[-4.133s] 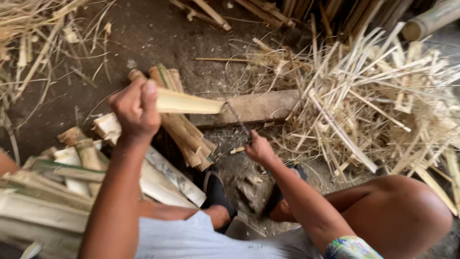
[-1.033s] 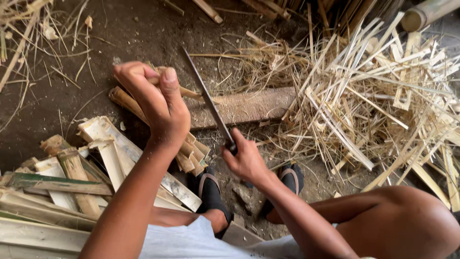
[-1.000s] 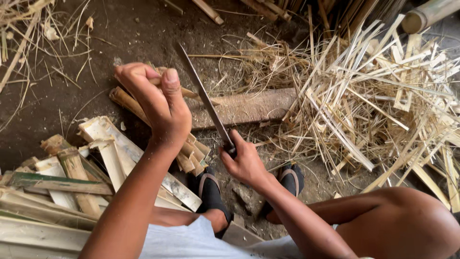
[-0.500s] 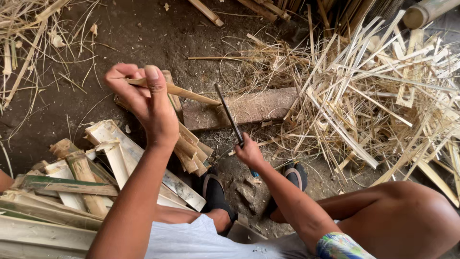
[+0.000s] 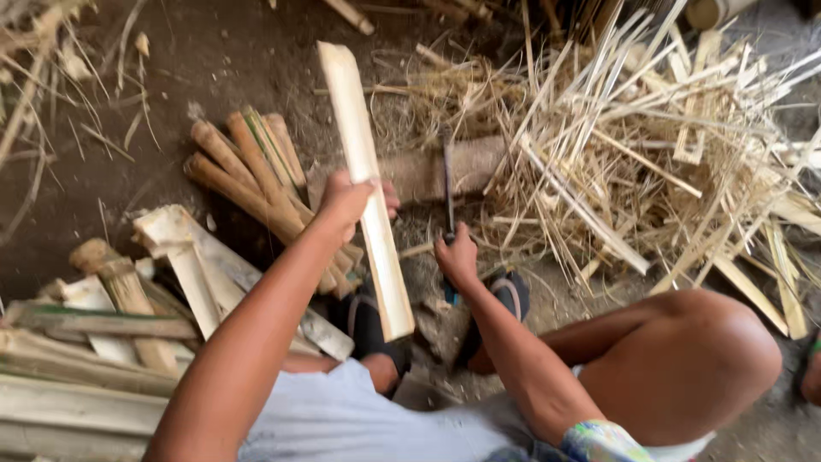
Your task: The person sits on the ground and uses a machete to split bamboo pieces into thin strips. They repeatedly pick up bamboo segments, position them on a wooden block, and strike them with the machete to create thin slivers.
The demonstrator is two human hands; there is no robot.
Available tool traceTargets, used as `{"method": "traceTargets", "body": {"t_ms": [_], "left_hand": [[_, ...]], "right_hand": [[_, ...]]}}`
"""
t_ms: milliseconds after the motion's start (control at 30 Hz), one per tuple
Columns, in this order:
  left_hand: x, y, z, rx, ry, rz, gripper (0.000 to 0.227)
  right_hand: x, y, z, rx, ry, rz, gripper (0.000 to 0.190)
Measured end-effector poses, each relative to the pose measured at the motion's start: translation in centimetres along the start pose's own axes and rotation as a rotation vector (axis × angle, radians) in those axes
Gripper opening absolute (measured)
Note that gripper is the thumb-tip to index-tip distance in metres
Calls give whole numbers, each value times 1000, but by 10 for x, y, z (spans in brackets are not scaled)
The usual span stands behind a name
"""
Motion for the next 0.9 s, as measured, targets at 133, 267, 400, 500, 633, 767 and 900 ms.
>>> {"method": "traceTargets", "body": {"t_ms": [133,267,400,500,633,767,900], "left_hand": [[-35,-18,10,-184,40,-457,26],[-26,-20,11,-250,-72,-641,34],[-62,13,-4,-301,153,-825,21],[-109,45,-2,-188,259,-1235,16],[-104,75,-1,-95,408,-1058,34],[-96,72,11,82,439,-1067,33],[-98,71,32,139,418,-1060,35]], "right_hand": [[-7,6,15,41,-103,-2,40],[3,-2,15,207,14,37,40],[20,25,38,200,178,11,35],[66,40,67,448,14,-123,27],[154,57,111,419,-48,226,26],[182,78,132,243,-170,612,23],[147,24,72,495,97,151,25]]}}
Point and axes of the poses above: each hand's wrist, its own y-axis away from the middle knuckle, its own z-axis out of the back of the hand, x = y × z, the point moved 1 cm from there along -y, towards the middle knuckle, and after that the axes turned 13 degrees about y, right-handed, at the moved point
